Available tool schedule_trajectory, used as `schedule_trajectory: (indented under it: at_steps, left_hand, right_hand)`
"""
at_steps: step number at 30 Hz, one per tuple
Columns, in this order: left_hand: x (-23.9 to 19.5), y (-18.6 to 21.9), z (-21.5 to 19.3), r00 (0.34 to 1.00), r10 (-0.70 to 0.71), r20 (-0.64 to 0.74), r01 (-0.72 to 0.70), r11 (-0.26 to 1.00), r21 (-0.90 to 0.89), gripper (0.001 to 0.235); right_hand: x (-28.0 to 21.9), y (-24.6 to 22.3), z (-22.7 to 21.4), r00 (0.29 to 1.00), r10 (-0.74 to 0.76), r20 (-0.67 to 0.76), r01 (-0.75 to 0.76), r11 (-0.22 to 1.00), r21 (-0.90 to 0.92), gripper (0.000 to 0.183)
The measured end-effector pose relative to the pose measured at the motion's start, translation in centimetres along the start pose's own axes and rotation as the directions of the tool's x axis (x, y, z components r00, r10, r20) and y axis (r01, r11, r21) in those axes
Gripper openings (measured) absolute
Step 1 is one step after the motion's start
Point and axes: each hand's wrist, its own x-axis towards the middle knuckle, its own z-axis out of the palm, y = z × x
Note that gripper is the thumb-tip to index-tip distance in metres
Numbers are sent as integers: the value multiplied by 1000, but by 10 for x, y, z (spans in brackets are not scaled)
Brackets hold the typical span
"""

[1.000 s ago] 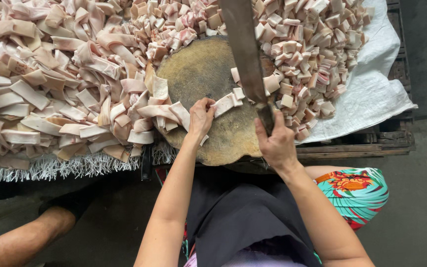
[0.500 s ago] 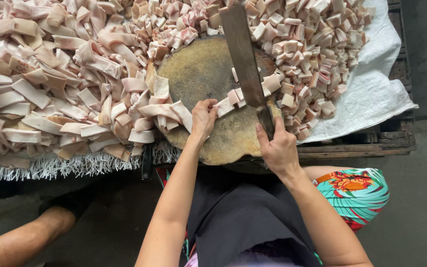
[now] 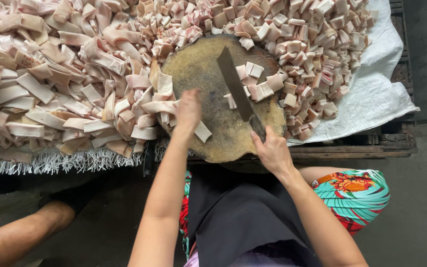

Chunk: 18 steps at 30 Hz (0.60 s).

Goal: The person chops pieces of animal skin into smaller squares on a large wooden cutting board using a heavy cleaver.

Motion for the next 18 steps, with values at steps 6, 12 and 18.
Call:
schedule_trajectory:
  at_steps: [6, 12, 18]
  left_hand:
    - [1, -7, -64, 946, -201, 255, 125, 950, 286, 35]
    - [-13, 36, -106, 963, -38, 266, 28, 999, 41, 27]
    - [-6, 114, -141, 893, -84, 442, 281, 871, -403, 28]
  right_hand:
    - [-36, 0, -12, 991, -136, 7, 136, 985, -110, 33]
    - [-43, 37, 3, 995, -59, 80, 79, 959, -272, 40]
    - [-28, 72, -12, 990, 129, -54, -136, 974, -182, 46]
